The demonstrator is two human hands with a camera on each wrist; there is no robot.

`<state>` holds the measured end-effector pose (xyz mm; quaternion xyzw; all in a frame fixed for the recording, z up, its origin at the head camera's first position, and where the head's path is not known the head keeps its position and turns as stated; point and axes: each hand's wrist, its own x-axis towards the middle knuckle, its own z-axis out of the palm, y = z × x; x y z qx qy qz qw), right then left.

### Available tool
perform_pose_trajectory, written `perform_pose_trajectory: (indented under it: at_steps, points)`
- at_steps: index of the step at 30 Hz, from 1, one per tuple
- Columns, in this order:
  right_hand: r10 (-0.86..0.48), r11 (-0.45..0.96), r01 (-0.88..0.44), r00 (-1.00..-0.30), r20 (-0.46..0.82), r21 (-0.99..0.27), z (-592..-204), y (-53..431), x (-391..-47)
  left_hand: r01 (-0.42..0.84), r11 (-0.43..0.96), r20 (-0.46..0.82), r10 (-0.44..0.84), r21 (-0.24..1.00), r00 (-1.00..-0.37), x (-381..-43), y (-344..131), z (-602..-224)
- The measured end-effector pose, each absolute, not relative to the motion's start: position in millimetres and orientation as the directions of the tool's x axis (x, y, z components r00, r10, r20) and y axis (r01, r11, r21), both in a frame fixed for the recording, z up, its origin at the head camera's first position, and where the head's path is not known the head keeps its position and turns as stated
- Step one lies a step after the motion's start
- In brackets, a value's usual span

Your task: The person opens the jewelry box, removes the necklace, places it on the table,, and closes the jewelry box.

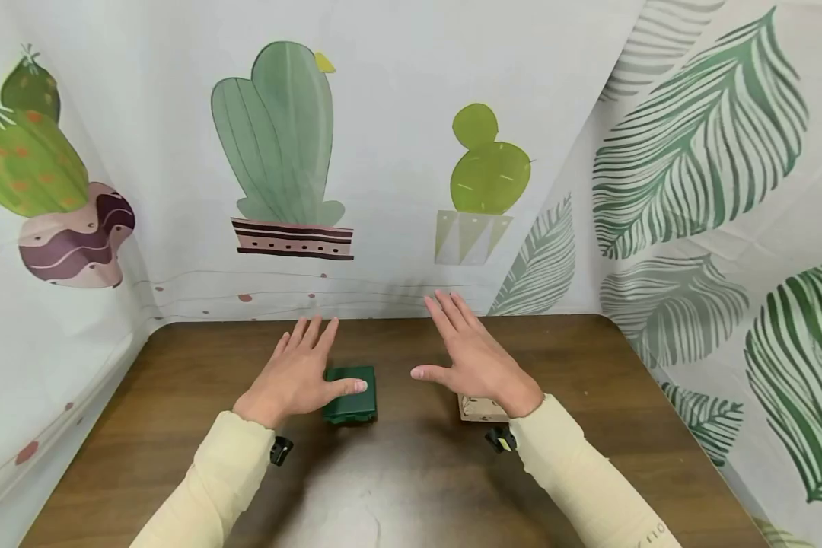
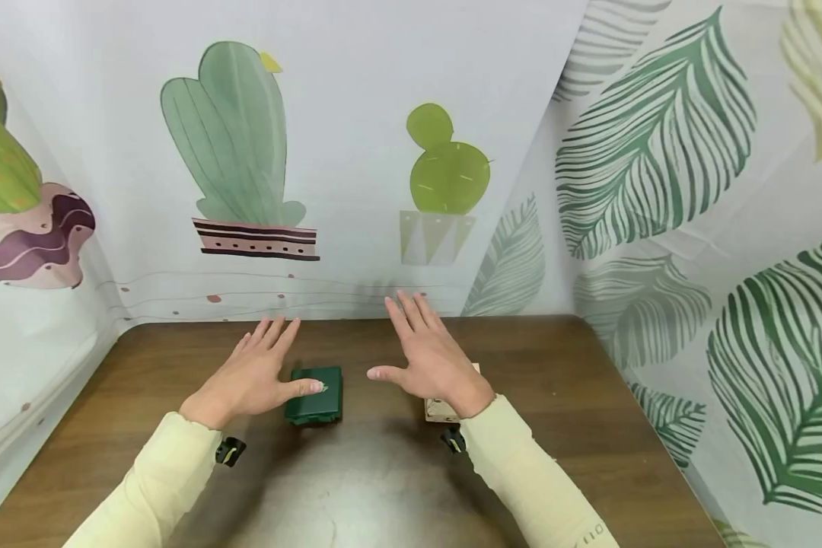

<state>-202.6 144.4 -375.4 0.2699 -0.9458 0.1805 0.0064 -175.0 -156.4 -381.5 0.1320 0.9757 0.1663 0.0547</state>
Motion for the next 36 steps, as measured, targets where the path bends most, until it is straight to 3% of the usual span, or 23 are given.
perform_pose_trajectory:
  at_steps: [36]
  points:
    - [-0.540,0.769,-0.502,-0.841,0.017,-0.395,-418.8,103.2,-195.6,0.270,0.901,-0.069,0.310,0.340,-0.948,-171.3,-162.1,-414.0]
